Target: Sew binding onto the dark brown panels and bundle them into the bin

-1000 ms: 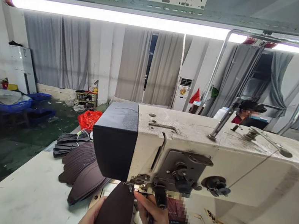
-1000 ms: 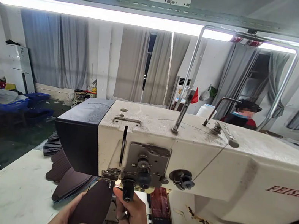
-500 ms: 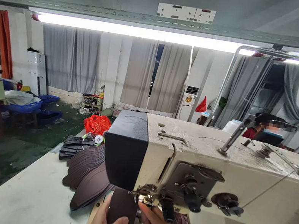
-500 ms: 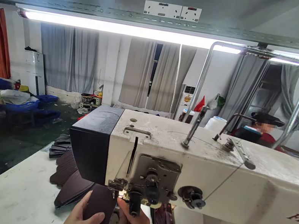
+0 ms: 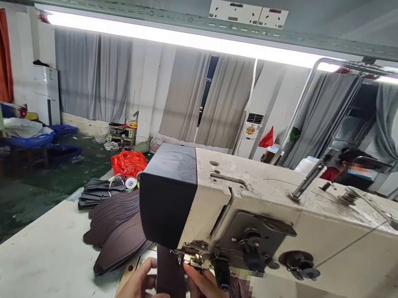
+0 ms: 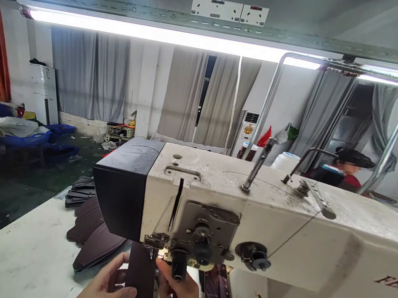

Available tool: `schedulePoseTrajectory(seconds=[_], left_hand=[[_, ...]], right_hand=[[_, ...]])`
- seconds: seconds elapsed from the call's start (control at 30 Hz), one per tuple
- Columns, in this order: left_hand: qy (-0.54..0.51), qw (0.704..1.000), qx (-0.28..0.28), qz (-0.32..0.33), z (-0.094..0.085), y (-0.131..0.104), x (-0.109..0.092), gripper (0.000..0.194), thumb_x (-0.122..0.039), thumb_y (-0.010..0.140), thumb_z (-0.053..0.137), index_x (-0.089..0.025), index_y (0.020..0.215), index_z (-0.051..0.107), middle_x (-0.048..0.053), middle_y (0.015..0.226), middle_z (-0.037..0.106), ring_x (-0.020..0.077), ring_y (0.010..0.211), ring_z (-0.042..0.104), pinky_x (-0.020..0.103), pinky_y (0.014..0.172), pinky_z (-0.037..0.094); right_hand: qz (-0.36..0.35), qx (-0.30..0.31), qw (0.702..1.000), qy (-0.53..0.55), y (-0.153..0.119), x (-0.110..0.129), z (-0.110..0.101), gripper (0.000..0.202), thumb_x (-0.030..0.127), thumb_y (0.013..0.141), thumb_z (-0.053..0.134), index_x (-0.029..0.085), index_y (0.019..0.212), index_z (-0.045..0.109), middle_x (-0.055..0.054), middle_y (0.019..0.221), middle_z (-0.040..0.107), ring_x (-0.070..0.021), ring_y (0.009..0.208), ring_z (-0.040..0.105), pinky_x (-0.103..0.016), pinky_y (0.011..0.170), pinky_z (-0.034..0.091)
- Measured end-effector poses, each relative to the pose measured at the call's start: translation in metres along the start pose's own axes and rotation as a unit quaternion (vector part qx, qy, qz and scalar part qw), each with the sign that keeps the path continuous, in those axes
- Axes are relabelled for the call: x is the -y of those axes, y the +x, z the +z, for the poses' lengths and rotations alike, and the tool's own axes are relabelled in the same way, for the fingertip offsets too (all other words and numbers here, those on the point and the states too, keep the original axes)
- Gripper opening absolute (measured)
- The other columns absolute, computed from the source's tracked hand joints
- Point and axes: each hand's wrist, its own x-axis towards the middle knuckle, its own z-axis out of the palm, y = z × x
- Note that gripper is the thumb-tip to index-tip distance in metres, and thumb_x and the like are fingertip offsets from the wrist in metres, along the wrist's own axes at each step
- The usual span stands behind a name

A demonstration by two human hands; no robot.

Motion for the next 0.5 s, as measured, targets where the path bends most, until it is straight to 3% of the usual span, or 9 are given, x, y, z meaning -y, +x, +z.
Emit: schedulePoseTrajectory(seconds=[0.1,0.2,0.37,0.5], left_hand=[[0.012,0.999,0.025,-0.033,-0.005,0.000,-0.018,0.063,-0.036,0.056,0.082,-0.020,0.107,0.048,0.000,0.081,0.065,0.0065,0.048,0.054,0.015,0.037,0.038],[0.018,0.998,0.040,-0.043,-0.008,0.003,-0.030,0.057,-0.026,0.057,0.079,-0.018,0.106,0.051,-0.002,0.073,0.061,0.0047,0.046,0.049,0.015,0.038,0.038],[0.022,0.999,-0.003,-0.037,-0.009,0.014,-0.038,0.045,-0.018,0.055,0.075,-0.015,0.096,0.058,-0.006,0.062,0.054,0.0051,0.049,0.046,0.016,0.042,0.035],[0.009,0.999,-0.041,-0.021,-0.010,0.025,-0.036,0.038,-0.022,0.053,0.079,-0.013,0.085,0.060,-0.003,0.061,0.059,0.0053,0.049,0.047,0.018,0.045,0.034]], right_hand=[[0.011,0.002,1.000,0.005,-0.002,-0.001,0.001,0.039,0.012,0.087,0.047,0.026,0.122,0.060,-0.007,0.090,0.067,-0.0143,0.078,0.066,-0.023,0.071,0.053],[0.039,0.007,0.999,0.010,-0.004,-0.003,0.003,0.038,0.017,0.090,0.045,0.025,0.126,0.058,-0.005,0.077,0.064,-0.0118,0.062,0.061,-0.019,0.059,0.052],[0.030,-0.002,1.000,0.008,-0.003,-0.002,0.004,0.035,0.017,0.090,0.046,0.023,0.122,0.061,-0.006,0.078,0.064,-0.0115,0.062,0.060,-0.019,0.058,0.050],[0.020,-0.011,1.000,-0.005,0.001,0.002,0.003,0.035,0.015,0.089,0.047,0.023,0.119,0.062,-0.007,0.082,0.065,-0.0124,0.068,0.063,-0.020,0.061,0.050]])
